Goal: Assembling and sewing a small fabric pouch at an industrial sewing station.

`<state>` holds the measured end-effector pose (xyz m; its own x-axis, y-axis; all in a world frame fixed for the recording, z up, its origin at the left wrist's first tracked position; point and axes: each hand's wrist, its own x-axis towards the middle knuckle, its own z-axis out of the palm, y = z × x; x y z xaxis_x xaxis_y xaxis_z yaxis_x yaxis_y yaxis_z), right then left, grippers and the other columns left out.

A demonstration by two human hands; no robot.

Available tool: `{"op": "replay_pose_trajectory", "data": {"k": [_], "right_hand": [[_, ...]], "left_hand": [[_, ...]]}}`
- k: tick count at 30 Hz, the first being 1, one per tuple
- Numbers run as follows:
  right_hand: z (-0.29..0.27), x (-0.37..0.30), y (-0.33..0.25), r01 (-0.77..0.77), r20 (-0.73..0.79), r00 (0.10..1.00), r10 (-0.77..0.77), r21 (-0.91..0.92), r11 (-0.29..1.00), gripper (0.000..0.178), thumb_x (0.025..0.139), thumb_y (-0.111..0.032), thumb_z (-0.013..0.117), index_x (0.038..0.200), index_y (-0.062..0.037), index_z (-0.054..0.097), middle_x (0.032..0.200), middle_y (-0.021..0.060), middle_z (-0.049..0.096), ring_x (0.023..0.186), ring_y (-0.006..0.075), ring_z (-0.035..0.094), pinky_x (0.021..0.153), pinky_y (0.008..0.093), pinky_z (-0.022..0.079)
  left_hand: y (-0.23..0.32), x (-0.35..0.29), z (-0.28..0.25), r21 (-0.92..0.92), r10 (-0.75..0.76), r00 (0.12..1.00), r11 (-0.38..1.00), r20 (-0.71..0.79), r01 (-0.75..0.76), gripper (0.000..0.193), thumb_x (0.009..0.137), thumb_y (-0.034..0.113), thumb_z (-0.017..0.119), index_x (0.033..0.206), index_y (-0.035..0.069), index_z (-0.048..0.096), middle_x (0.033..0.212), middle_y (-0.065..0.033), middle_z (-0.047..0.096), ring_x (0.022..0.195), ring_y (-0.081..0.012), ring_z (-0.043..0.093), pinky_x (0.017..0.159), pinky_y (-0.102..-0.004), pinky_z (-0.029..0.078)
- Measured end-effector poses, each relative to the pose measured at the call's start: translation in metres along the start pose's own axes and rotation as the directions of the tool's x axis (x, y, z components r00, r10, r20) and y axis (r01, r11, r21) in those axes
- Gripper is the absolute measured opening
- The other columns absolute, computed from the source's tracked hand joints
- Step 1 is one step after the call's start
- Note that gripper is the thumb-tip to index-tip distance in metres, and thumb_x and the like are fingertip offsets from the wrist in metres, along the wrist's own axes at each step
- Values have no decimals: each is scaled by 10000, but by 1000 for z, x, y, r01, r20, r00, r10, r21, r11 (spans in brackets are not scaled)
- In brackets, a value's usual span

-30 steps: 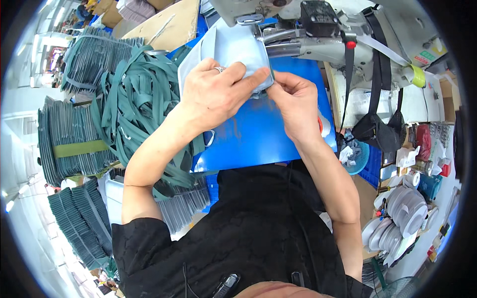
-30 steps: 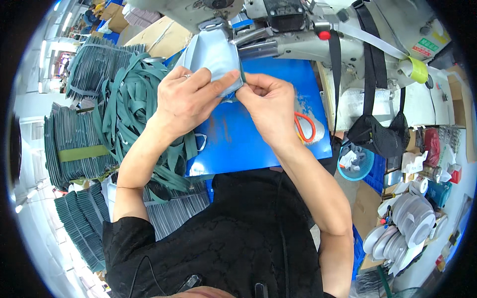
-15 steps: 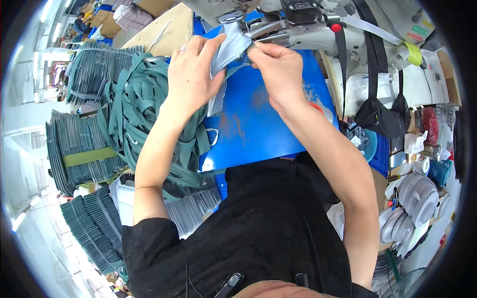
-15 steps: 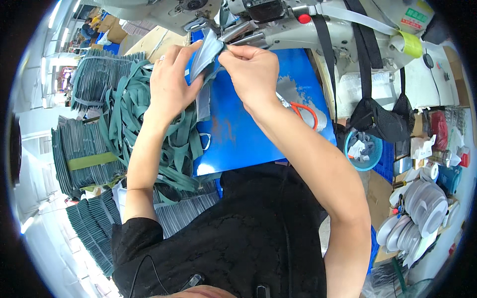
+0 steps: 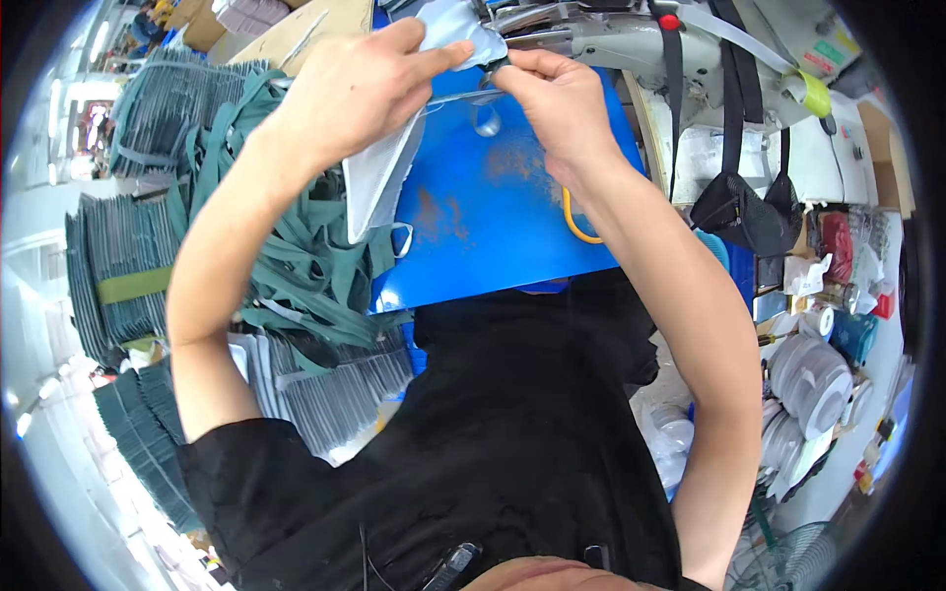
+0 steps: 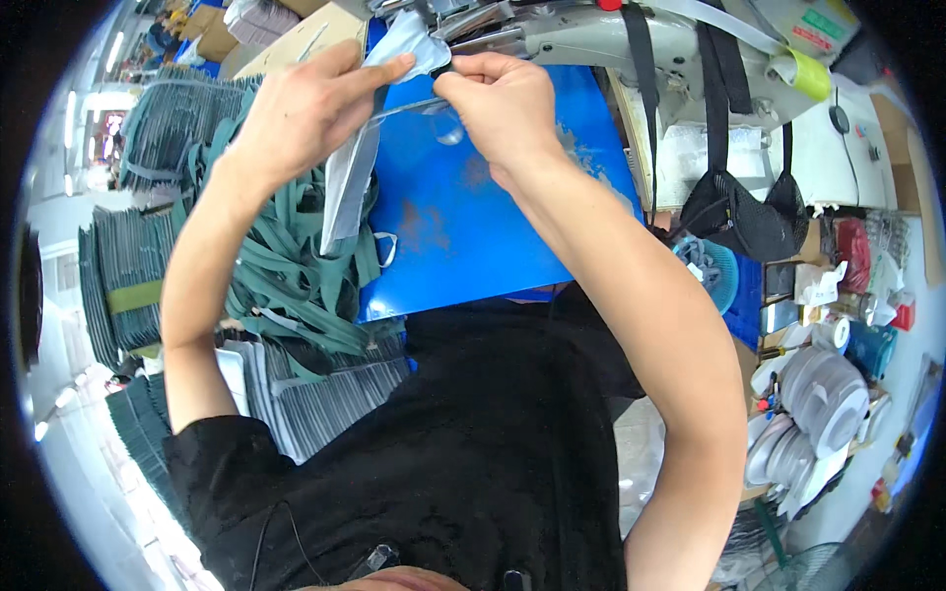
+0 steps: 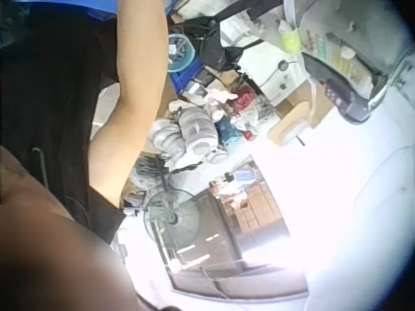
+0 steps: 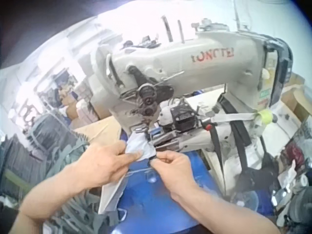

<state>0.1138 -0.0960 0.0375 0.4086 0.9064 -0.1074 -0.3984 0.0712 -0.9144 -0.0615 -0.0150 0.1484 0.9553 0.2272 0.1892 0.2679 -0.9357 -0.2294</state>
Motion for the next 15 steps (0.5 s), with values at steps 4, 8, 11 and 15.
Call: {"op": "replay_pose_trajectory", "data": {"k": [4, 8, 11, 15], "right_hand": [[1, -8, -20, -116, 46, 992, 120, -73, 991, 244, 809, -57, 780, 1033, 36, 760, 841, 11, 697, 699, 74, 591, 587, 238, 442], [5, -4, -18, -252, 18, 967, 253, -25, 967, 249, 833, -87, 783, 1068, -9, 764, 819, 2, 672, 685, 72, 561, 574, 250, 405], [9, -1, -17, -263, -13, 965, 264, 49, 964, 254, 837, -106, 793, 1072, -14, 763, 831, 3, 678, 705, 78, 580, 586, 250, 416], [8, 2, -15, -258, -38, 965, 260, 54, 965, 261, 842, -115, 804, 1077, -10, 761, 844, 2, 687, 720, 75, 595, 580, 242, 415]], "left_hand": [[-3, 10, -13, 11, 47, 997, 999, 59, -48, 471, 847, 42, 678, 1297, 173, 711, 822, -100, 556, 669, -292, 627, 588, -425, 502], [7, 15, -12, 103, 18, 997, 994, 75, -25, 449, 801, 36, 702, 1244, 103, 721, 837, -115, 588, 661, -306, 658, 591, -421, 527], [11, 20, -9, 121, -32, 996, 992, 83, 22, 417, 808, 56, 701, 1225, 65, 717, 859, -115, 613, 669, -294, 680, 591, -400, 547], [19, 22, -5, 157, -83, 993, 985, 80, 70, 418, 812, 74, 698, 1229, 44, 703, 893, -116, 635, 682, -288, 701, 596, -381, 569]]}}
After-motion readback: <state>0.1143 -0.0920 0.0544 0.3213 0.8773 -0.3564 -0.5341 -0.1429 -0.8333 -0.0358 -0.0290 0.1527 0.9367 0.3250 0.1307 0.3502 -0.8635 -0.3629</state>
